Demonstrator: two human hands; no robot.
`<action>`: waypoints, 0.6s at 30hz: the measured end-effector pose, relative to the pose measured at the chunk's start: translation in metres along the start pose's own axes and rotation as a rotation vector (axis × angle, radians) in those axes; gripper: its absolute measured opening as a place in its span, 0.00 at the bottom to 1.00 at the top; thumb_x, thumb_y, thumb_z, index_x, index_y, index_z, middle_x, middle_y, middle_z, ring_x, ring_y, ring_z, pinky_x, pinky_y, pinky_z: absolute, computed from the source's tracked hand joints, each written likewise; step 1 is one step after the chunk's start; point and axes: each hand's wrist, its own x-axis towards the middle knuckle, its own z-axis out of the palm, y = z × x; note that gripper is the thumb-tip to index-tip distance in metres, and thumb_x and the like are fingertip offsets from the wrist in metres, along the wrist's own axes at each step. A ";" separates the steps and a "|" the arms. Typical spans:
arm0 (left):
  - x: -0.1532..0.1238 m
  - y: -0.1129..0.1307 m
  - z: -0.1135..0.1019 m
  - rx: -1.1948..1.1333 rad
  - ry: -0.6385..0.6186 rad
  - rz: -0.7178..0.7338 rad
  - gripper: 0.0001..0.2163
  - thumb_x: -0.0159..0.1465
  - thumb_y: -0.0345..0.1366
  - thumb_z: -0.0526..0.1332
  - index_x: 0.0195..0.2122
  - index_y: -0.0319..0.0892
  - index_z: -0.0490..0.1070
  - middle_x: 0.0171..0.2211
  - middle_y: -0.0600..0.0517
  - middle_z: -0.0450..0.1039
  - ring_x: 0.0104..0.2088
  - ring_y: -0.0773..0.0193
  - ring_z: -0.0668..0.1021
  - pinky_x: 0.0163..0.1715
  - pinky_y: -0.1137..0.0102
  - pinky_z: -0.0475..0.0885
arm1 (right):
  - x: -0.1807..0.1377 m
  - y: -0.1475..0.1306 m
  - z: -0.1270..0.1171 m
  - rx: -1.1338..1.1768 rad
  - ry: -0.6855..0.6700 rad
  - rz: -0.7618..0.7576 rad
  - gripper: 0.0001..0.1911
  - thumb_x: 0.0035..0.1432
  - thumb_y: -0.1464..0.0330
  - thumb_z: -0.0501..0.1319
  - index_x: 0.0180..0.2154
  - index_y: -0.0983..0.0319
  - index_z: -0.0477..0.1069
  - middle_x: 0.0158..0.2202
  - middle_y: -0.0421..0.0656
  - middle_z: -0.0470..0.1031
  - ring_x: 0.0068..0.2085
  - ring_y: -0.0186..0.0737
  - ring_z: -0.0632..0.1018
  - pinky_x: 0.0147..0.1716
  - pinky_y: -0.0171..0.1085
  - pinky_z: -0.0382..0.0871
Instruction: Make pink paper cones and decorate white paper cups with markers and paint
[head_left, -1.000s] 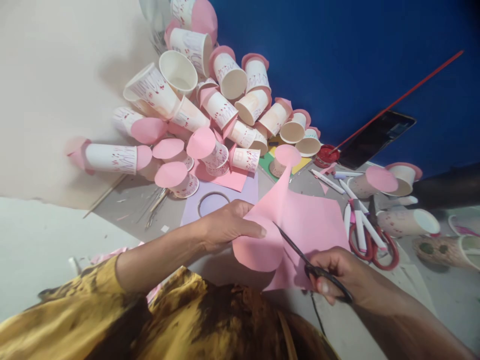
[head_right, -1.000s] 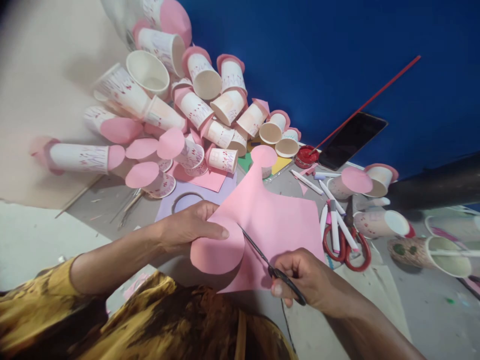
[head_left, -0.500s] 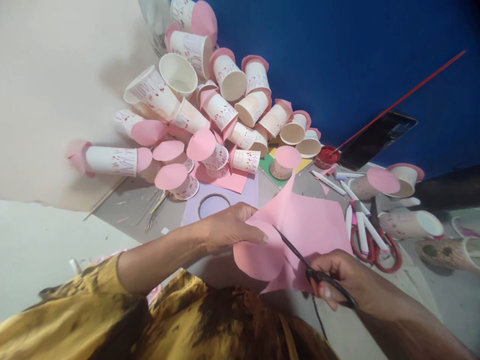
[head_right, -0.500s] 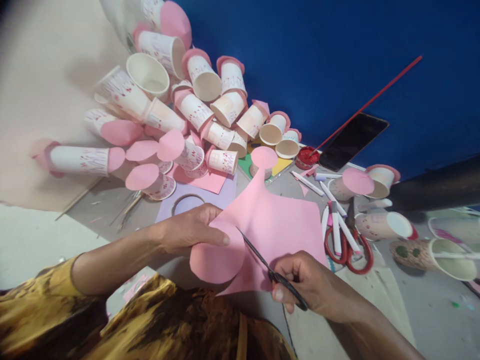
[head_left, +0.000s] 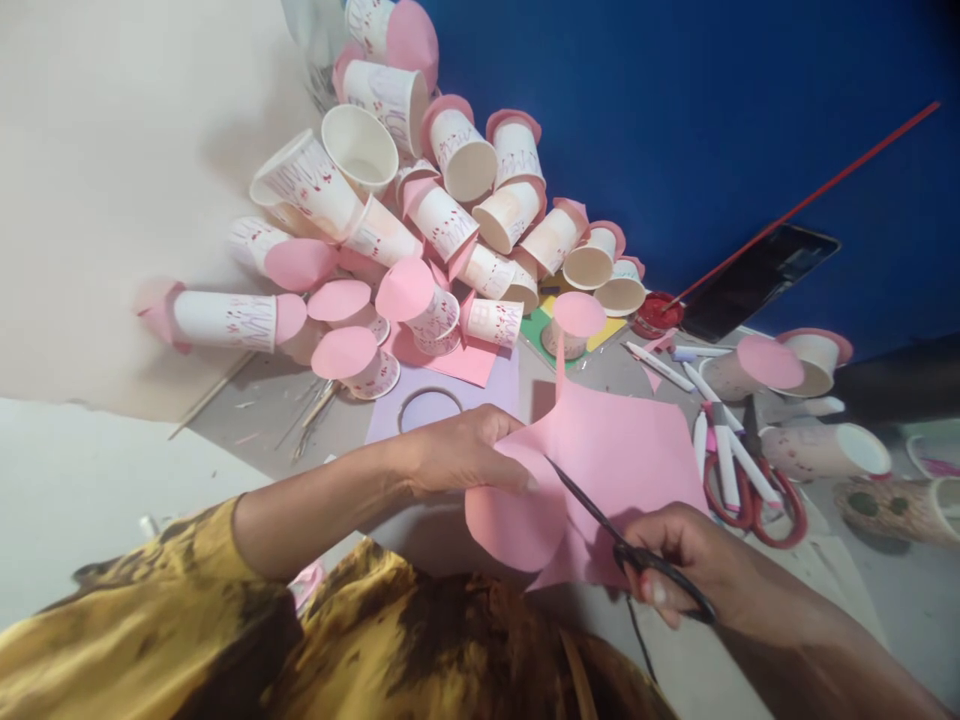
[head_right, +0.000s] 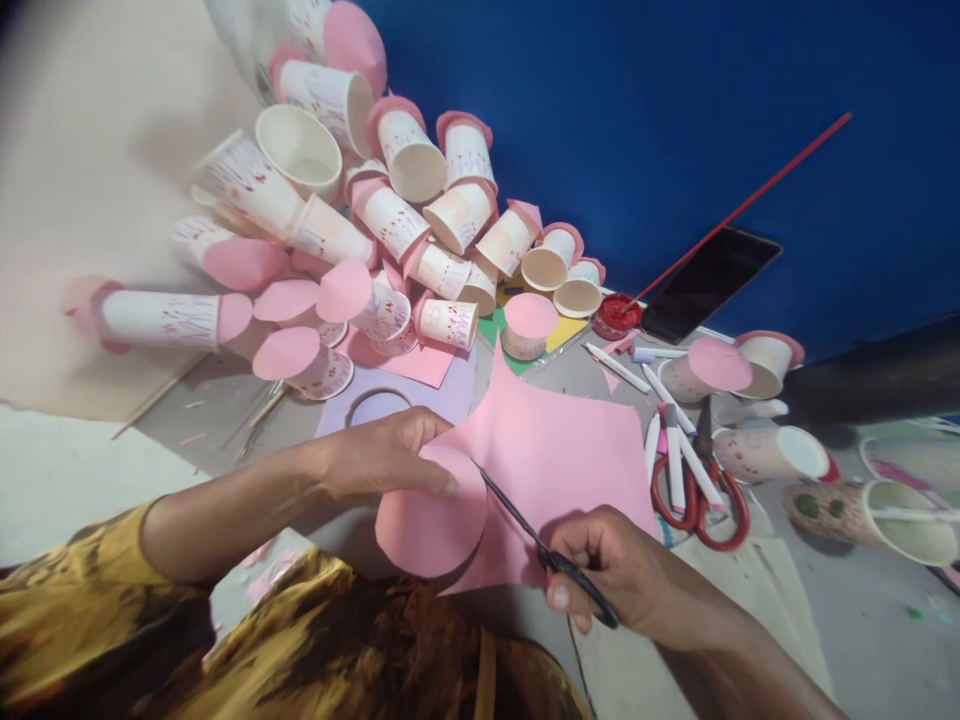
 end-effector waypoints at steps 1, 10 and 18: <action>0.000 0.000 0.000 0.023 -0.005 -0.015 0.10 0.51 0.33 0.70 0.35 0.38 0.82 0.37 0.48 0.83 0.37 0.57 0.82 0.39 0.68 0.75 | 0.000 -0.001 0.000 -0.002 -0.001 0.003 0.28 0.53 0.45 0.67 0.23 0.62 0.66 0.20 0.37 0.66 0.23 0.29 0.61 0.24 0.34 0.51; -0.001 0.005 0.000 0.116 -0.029 -0.042 0.10 0.53 0.34 0.69 0.36 0.40 0.83 0.34 0.48 0.83 0.34 0.56 0.82 0.35 0.68 0.74 | 0.000 -0.004 -0.001 -0.019 0.008 0.033 0.25 0.53 0.48 0.69 0.24 0.62 0.68 0.20 0.36 0.66 0.23 0.29 0.61 0.24 0.33 0.50; 0.000 0.011 -0.002 0.227 -0.028 -0.064 0.04 0.51 0.34 0.67 0.28 0.40 0.79 0.25 0.54 0.75 0.27 0.64 0.75 0.27 0.73 0.66 | -0.001 0.000 0.001 0.036 0.011 0.056 0.18 0.54 0.56 0.68 0.24 0.62 0.69 0.19 0.35 0.65 0.22 0.29 0.62 0.24 0.33 0.50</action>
